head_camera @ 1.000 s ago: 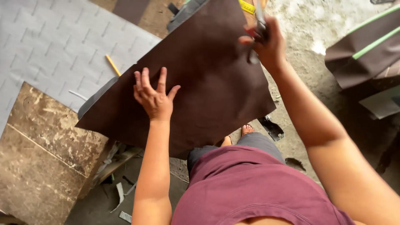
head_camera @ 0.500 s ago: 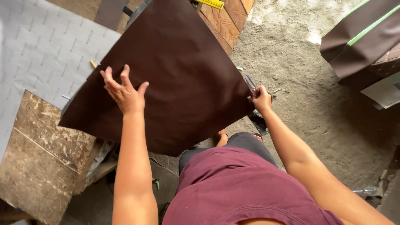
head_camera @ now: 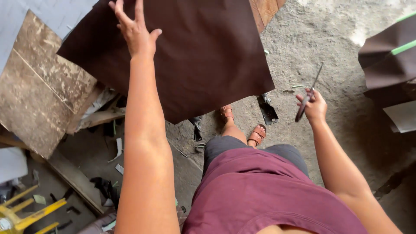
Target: Trimming excess leather fabric from a car seat component using scissors to ensure a proper fit.
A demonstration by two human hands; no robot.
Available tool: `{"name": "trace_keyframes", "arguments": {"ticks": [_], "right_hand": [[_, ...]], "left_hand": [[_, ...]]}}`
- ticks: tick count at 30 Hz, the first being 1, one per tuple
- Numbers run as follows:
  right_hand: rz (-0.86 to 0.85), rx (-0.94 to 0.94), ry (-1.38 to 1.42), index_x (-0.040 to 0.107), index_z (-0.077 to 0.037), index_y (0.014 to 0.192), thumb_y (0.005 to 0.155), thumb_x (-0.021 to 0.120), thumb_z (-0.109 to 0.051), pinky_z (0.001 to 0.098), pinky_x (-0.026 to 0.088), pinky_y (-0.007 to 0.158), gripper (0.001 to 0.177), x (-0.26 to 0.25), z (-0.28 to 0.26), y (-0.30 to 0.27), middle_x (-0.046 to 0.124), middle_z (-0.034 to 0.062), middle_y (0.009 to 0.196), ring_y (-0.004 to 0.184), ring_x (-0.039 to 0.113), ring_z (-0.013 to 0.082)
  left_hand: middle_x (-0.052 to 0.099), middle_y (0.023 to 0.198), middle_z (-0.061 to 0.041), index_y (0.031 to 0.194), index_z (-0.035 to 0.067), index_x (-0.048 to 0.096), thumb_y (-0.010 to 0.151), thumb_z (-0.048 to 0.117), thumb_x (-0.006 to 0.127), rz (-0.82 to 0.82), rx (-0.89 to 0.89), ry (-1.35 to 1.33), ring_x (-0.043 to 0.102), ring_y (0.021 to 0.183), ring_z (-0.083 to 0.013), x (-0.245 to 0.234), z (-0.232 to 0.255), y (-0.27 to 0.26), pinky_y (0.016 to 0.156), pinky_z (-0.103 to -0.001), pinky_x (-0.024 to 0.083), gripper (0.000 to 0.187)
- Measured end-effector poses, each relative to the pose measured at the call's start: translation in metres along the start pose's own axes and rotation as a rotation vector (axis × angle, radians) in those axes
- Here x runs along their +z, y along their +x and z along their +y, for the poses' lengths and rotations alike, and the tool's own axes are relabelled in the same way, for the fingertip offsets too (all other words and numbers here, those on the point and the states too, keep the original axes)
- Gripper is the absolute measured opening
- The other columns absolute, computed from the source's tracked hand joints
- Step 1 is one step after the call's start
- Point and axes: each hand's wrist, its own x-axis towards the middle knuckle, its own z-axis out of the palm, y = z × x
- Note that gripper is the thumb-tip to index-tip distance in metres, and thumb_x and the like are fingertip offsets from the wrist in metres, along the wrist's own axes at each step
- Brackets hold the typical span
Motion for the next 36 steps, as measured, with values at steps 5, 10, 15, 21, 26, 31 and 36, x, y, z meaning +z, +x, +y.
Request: {"name": "trace_keyframes", "arguments": {"ticks": [5, 10, 15, 21, 26, 31, 36], "right_hand": [[0.072, 0.026, -0.124, 0.065, -0.016, 0.116, 0.084, 0.09, -0.027, 0.0248, 0.054, 0.055, 0.042, -0.026, 0.045, 0.007, 0.068, 0.001, 0.084, 0.067, 0.069, 0.0133], [0.03, 0.029, -0.131, 0.064, -0.01, 0.126, 0.086, 0.086, -0.025, 0.0277, 0.052, 0.06, 0.048, -0.007, 0.001, 0.01, 0.072, 0.0107, 0.09, 0.064, 0.068, 0.0171], [0.022, -0.23, -0.038, 0.064, -0.007, 0.128, 0.083, 0.09, -0.018, 0.0309, 0.062, 0.079, 0.053, 0.03, -0.075, -0.005, 0.073, 0.0127, 0.096, 0.082, 0.07, 0.0176], [0.03, -0.663, 0.004, 0.068, -0.009, 0.124, 0.078, 0.094, -0.01, 0.0322, 0.058, 0.088, 0.053, 0.098, -0.192, 0.001, 0.076, 0.0112, 0.101, 0.091, 0.072, 0.0201], [-0.039, -0.831, 0.072, 0.066, -0.007, 0.125, 0.076, 0.094, -0.007, 0.0293, 0.056, 0.093, 0.057, 0.152, -0.274, 0.029, 0.075, 0.0106, 0.109, 0.091, 0.067, 0.0147], [-0.148, -0.881, 0.183, 0.051, -0.005, 0.131, 0.084, 0.085, 0.005, 0.0313, 0.06, 0.092, 0.058, 0.181, -0.355, 0.049, 0.072, 0.0157, 0.117, 0.098, 0.067, 0.0143], [-0.305, -0.781, 0.217, 0.053, -0.004, 0.132, 0.078, 0.089, 0.001, 0.0333, 0.063, 0.086, 0.065, 0.2, -0.39, 0.073, 0.071, 0.0167, 0.114, 0.094, 0.07, 0.0171]], "left_hand": [[0.011, 0.151, -0.017, 0.154, 0.025, 0.048, 0.08, 0.017, 0.104, 0.006, 0.011, -0.034, 0.003, 0.147, -0.0468, -0.012, 0.019, -0.001, 0.108, -0.073, 0.046, 0.094], [0.014, 0.157, -0.024, 0.163, 0.031, 0.032, 0.078, 0.025, 0.102, 0.014, 0.006, 0.032, 0.007, 0.15, -0.0503, -0.009, 0.021, -0.002, 0.115, -0.058, 0.043, 0.11], [0.018, 0.153, -0.025, 0.161, 0.026, 0.036, 0.074, 0.018, 0.098, 0.02, -0.013, -0.029, 0.006, 0.15, -0.0533, -0.022, 0.032, -0.008, 0.115, -0.066, 0.038, 0.106], [0.021, 0.152, -0.026, 0.157, 0.023, 0.041, 0.073, 0.025, 0.092, 0.029, -0.05, -0.117, 0.007, 0.152, -0.0557, -0.024, 0.042, -0.013, 0.106, -0.078, 0.04, 0.097], [0.025, 0.15, -0.027, 0.153, 0.024, 0.045, 0.075, 0.042, 0.09, 0.127, -0.09, -0.157, 0.011, 0.151, -0.0586, 0.0, 0.044, -0.018, 0.102, -0.082, 0.037, 0.092], [0.025, 0.153, -0.026, 0.152, 0.028, 0.045, 0.079, 0.045, 0.086, 0.206, -0.102, -0.129, 0.011, 0.152, -0.0577, 0.022, 0.046, -0.02, 0.104, -0.082, 0.034, 0.085], [0.024, 0.153, -0.026, 0.151, 0.03, 0.045, 0.078, 0.045, 0.086, 0.217, -0.125, -0.132, 0.011, 0.152, -0.0589, 0.025, 0.047, -0.023, 0.105, -0.082, 0.031, 0.086]]}}
